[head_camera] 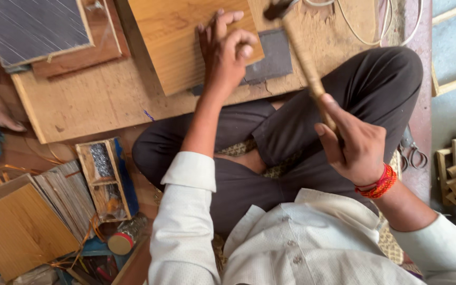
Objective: The person sits on the floor and uses a hammer to drive nails into wooden boards and frames. They repeatedly pick up nails, position the wood, and hammer the nails to assemble the pieces.
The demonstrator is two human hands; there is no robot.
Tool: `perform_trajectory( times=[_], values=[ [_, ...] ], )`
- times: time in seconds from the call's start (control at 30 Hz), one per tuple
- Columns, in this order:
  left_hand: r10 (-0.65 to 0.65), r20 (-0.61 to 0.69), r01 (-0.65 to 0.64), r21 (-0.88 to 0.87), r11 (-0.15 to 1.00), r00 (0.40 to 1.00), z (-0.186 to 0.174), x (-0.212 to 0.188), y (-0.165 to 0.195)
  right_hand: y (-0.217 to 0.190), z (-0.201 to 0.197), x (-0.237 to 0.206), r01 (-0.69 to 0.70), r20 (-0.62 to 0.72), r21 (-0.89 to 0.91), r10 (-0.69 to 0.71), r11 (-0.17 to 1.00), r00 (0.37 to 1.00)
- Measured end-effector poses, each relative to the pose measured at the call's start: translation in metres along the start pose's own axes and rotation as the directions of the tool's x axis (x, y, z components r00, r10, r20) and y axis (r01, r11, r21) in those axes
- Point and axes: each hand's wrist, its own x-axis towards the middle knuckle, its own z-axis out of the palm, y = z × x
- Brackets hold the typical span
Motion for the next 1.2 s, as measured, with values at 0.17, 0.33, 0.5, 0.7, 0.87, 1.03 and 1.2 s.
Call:
perform_trajectory(
  times=[0.17,0.33,0.5,0.7,0.87,1.03,1.2],
  values=[
    [0.039,0.002,-0.039,-0.038,0.999,0.999,0.002,-0.009,-0.007,-0.001,-0.009,0.017,0.022,0.166,-0.140,0.001,0.990,0.986],
    [0.047,-0.027,-0.046,0.021,0.999,0.999,0.003,-0.012,-0.009,-0.016,-0.027,0.034,0.059,0.258,-0.194,-0.007,0.979,0.966],
    [0.049,-0.026,-0.049,-0.002,0.999,0.998,0.004,-0.012,-0.011,-0.018,-0.026,0.049,0.046,0.296,-0.183,0.010,0.982,0.955],
    [0.101,-0.076,-0.098,0.048,0.994,0.992,0.006,-0.009,-0.011,-0.011,-0.022,0.030,0.046,0.220,-0.143,-0.014,0.989,0.975],
    [0.065,-0.064,-0.066,-0.009,0.998,0.996,-0.001,-0.015,-0.007,0.009,0.012,0.012,0.035,0.111,-0.048,-0.029,0.998,0.993],
    [0.067,-0.057,-0.067,-0.012,0.998,0.996,-0.003,-0.014,-0.005,0.019,0.026,-0.004,0.071,-0.056,-0.050,-0.074,0.996,0.996],
    [0.080,-0.068,-0.079,0.016,0.997,0.995,-0.001,-0.012,-0.005,0.014,0.037,-0.007,0.058,0.052,-0.042,-0.056,0.997,0.997]
  ],
)
